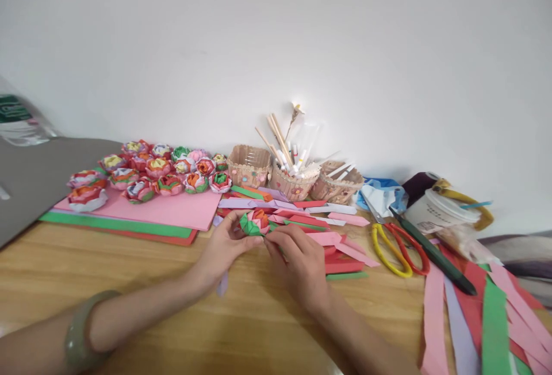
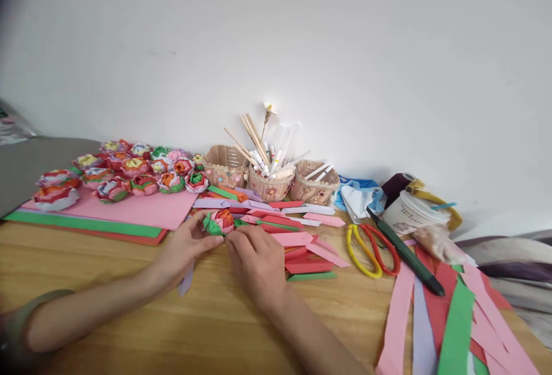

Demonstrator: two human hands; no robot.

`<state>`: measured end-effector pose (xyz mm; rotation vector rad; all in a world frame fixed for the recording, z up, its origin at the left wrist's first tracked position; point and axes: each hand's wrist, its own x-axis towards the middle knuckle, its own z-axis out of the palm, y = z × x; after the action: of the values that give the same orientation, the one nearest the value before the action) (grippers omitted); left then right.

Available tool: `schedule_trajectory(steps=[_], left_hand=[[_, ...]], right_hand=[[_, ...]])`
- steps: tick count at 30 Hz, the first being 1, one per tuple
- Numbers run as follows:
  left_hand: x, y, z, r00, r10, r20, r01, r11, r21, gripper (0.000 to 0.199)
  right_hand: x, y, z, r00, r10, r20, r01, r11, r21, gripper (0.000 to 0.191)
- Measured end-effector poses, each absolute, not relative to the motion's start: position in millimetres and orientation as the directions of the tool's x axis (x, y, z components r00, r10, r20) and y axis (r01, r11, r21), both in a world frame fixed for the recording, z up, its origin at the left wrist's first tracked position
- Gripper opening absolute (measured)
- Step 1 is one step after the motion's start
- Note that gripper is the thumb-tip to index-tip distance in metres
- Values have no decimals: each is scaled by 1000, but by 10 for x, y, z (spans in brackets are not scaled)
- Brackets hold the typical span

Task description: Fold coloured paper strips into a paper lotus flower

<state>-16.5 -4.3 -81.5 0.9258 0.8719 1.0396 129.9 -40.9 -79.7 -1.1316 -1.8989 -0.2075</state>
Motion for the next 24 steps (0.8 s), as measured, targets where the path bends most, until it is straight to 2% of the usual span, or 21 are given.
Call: schedule_trajectory(steps=[3,5,7,13,16,18,20,24], left_hand=[[-163,-50,-808,229,957,-175,-272,236,933,46],[-163,-48,-794,229,955,-186,-252,243,937,48],[-163,-41,-783,240,953,-186,-245,245,938,51],[-163,-16,-807,288,938,-192,-246,267,932,54],[-151,-3,-821,305,935,-183,-247,263,933,55],[-139,4,-828,312,933,-177,-245,259,934,54],[-128,6,-837,319,932,-169,-247,254,935,52],[-114,1,-862,324,932,-161,-265,253,930,50]], right_hand=[[1263,-397,-770,-5,883,470,605,377,-701,8],[1273,-377,-715,6,962,272,470,237,-850,6],[1312,-353,-651,-42,980,194,425,193,-884,6],[1452,-309,-540,-185,977,102,443,176,-879,7],[1474,-322,-540,-206,971,117,513,209,-832,8],[1472,-347,-558,-224,955,193,598,291,-747,11],[1460,-382,-586,-265,914,306,693,401,-599,14],[1424,-454,-620,-376,801,466,847,501,-178,22]])
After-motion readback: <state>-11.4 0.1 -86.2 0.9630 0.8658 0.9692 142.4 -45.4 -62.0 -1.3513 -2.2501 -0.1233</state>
